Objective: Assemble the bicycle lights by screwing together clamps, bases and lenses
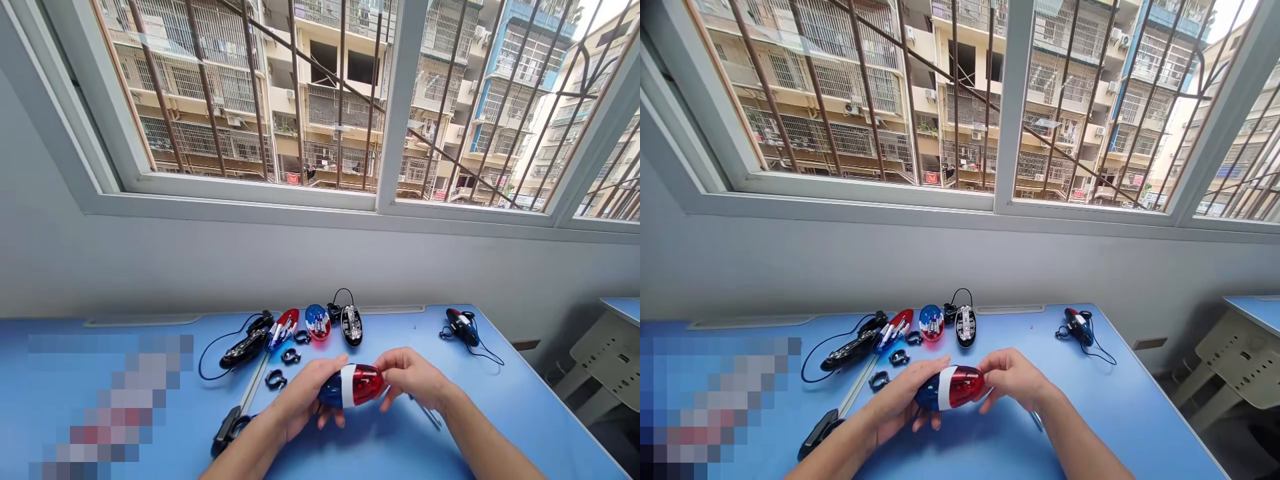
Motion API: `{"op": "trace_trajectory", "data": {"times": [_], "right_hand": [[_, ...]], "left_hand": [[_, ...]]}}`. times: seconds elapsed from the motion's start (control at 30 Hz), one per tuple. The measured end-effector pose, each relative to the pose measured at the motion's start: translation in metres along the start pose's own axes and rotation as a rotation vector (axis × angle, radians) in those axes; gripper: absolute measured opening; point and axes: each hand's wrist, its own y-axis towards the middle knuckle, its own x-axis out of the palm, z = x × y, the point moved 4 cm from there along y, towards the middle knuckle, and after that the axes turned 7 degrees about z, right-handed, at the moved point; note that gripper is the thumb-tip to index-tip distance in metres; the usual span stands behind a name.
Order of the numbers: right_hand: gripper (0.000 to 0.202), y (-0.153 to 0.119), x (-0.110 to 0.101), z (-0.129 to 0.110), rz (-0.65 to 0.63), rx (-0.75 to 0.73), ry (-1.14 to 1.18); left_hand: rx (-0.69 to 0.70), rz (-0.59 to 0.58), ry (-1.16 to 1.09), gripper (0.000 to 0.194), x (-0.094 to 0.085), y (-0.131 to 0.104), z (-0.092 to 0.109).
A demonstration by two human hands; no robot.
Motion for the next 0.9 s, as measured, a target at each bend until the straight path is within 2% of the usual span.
{"op": "trace_trajectory", "data": {"times": [0.33,0.53,0.9], "right_hand": [[0.018,-0.001,0.002,-0.002,0.013,0.01,0.098],[0.023,-0.001,0.0,-0.002,0.016,0.007,0.138],[0.03,-0.001,-0.001,-0.002,0.012,0.022,0.212]], "left_hand": [[-0.087,0.036,-0.112,0.053,-0.003,0.003,-0.004],[-0.123,0.065,-0.151,0.047,-0.006,0.005,-0.006],[-0.209,0.049,-0.253,0.051,-0.008,0.008,-0.011]]}}
